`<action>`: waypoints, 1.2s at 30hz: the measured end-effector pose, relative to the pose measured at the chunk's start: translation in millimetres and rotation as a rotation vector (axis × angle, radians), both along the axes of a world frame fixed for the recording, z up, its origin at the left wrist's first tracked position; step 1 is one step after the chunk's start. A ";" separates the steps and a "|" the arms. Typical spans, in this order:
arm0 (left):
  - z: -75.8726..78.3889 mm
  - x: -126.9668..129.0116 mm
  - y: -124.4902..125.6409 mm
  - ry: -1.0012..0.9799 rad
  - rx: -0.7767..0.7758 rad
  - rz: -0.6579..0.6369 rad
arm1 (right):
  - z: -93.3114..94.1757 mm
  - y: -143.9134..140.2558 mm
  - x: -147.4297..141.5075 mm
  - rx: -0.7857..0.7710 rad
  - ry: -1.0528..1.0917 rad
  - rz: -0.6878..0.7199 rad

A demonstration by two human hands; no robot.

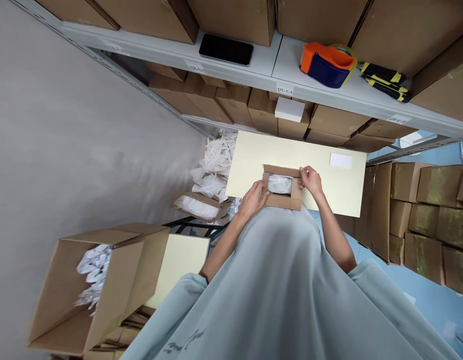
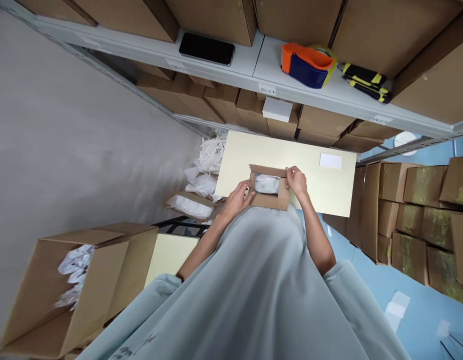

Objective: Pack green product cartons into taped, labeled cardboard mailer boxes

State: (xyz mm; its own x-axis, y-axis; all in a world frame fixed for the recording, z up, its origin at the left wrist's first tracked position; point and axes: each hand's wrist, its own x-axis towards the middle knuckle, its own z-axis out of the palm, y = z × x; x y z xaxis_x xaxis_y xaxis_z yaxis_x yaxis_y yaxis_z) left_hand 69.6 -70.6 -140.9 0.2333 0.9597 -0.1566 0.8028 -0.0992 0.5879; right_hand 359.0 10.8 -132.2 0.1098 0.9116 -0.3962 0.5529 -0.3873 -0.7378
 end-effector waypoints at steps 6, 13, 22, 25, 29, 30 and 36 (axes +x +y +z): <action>-19.7 -2.3 -2.4 0.005 -0.089 -0.167 | -25.9 -25.9 10.5 0.111 -0.076 0.110; -29.0 -5.5 20.0 -0.111 0.073 0.206 | -60.6 -52.1 28.6 0.173 0.085 0.160; -35.6 4.5 69.9 -0.089 0.005 0.255 | -76.3 -48.0 21.3 0.108 0.188 0.007; -35.6 9.9 72.8 -0.104 -0.008 0.274 | -75.0 -44.1 25.4 0.126 0.169 -0.010; -39.0 19.4 73.3 -0.136 0.000 0.256 | -71.4 -37.3 36.2 0.152 0.098 0.007; -40.3 20.9 73.0 -0.138 -0.003 0.253 | -70.6 -36.3 38.0 0.149 0.081 0.019; -43.2 23.0 64.7 -0.176 -0.011 0.251 | -68.0 -41.0 36.0 0.174 0.101 0.032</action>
